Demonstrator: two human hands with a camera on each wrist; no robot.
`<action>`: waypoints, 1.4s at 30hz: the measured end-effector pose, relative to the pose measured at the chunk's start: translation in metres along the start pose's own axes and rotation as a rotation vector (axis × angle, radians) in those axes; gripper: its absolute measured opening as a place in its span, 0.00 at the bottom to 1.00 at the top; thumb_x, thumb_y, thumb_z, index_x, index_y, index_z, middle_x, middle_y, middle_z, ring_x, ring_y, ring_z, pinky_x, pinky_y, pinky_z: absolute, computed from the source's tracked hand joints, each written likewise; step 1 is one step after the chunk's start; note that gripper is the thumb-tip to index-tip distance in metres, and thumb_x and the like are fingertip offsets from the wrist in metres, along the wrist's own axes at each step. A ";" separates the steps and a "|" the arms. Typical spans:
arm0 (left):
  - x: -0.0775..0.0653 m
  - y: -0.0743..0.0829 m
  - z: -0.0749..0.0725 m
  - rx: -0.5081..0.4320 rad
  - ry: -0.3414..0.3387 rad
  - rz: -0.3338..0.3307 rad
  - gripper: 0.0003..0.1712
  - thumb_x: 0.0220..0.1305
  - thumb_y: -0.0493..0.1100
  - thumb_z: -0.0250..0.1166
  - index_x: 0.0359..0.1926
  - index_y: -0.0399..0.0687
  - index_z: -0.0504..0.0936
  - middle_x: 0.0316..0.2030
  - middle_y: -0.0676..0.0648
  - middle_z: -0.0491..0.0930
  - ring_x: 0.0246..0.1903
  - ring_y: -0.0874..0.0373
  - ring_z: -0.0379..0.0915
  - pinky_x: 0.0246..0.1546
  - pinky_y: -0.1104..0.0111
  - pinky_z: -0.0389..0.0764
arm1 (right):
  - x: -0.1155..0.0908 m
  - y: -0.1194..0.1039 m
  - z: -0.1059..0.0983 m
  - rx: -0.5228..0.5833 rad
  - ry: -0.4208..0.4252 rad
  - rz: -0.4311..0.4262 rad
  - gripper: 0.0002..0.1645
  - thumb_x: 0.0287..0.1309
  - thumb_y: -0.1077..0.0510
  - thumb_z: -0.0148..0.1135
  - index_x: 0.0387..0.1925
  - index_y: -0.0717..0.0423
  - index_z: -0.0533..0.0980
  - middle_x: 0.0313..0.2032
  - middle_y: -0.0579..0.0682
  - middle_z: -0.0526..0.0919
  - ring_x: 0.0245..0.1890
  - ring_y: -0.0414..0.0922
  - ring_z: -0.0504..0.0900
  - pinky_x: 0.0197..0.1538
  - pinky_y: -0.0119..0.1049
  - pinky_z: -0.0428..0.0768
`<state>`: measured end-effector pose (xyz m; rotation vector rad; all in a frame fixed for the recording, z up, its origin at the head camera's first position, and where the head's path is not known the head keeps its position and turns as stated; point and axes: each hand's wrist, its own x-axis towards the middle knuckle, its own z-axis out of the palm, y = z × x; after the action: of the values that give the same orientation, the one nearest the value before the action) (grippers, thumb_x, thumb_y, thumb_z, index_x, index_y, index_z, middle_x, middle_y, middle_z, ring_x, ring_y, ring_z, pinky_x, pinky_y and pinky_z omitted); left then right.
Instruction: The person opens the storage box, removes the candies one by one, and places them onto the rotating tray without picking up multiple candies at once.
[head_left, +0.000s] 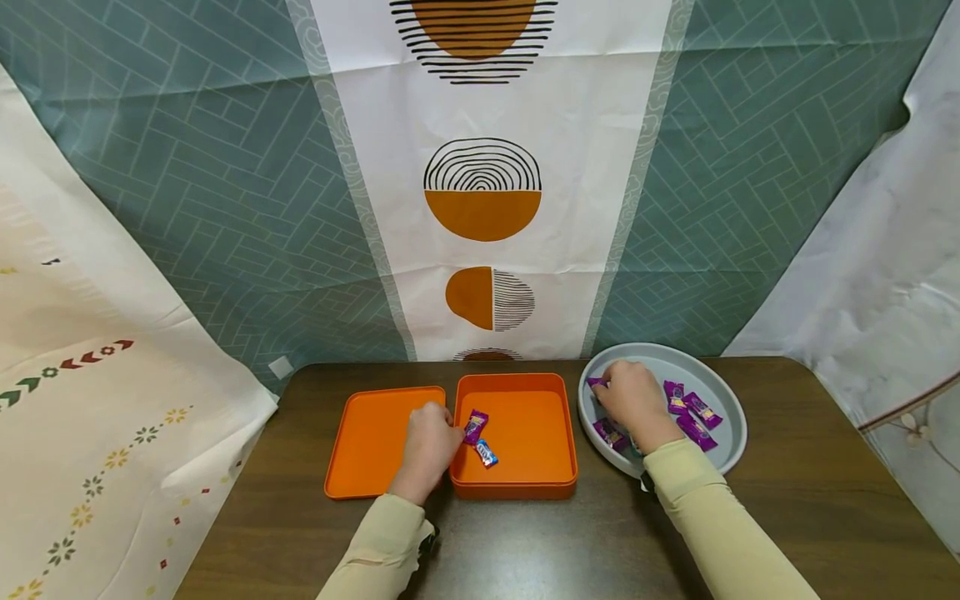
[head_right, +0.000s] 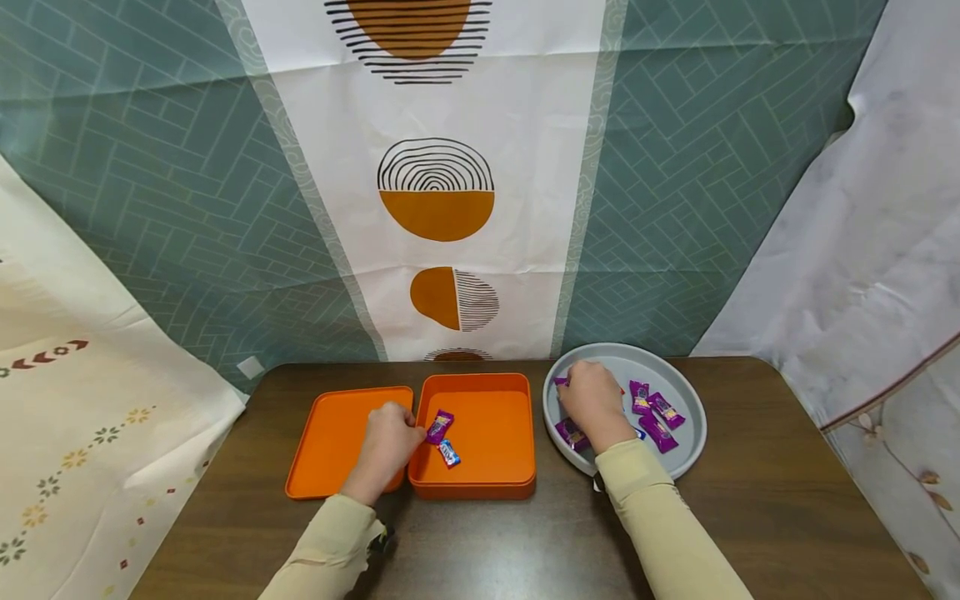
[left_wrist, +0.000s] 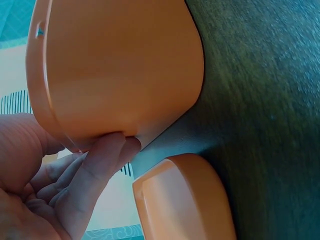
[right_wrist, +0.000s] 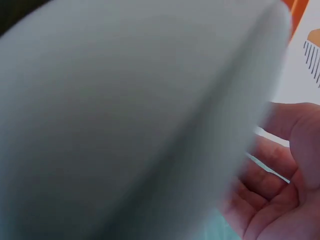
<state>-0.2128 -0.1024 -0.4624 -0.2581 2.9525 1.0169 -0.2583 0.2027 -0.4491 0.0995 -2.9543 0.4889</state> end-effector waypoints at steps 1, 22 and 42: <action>0.000 0.000 0.000 -0.001 0.001 0.002 0.13 0.50 0.39 0.70 0.14 0.44 0.79 0.10 0.48 0.72 0.10 0.57 0.68 0.11 0.76 0.71 | 0.000 -0.002 -0.002 0.002 0.012 -0.008 0.12 0.52 0.51 0.64 0.20 0.53 0.81 0.16 0.48 0.76 0.20 0.47 0.73 0.25 0.40 0.72; 0.000 0.000 0.000 0.015 0.023 0.015 0.17 0.50 0.39 0.70 0.10 0.44 0.75 0.08 0.50 0.66 0.08 0.57 0.65 0.08 0.76 0.65 | -0.033 -0.131 0.019 0.013 -0.137 -0.388 0.21 0.50 0.50 0.68 0.45 0.54 0.81 0.43 0.51 0.84 0.45 0.49 0.81 0.52 0.43 0.80; -0.001 -0.001 0.000 0.017 0.056 0.056 0.23 0.47 0.37 0.69 0.05 0.47 0.66 0.06 0.53 0.55 0.05 0.59 0.54 0.06 0.75 0.54 | -0.052 -0.160 0.065 -0.167 -0.109 -0.505 0.10 0.49 0.50 0.68 0.26 0.52 0.79 0.24 0.46 0.81 0.23 0.42 0.80 0.31 0.34 0.83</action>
<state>-0.2118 -0.1033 -0.4631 -0.2086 3.0332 1.0055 -0.2011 0.0324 -0.4679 0.8474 -2.8943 0.1686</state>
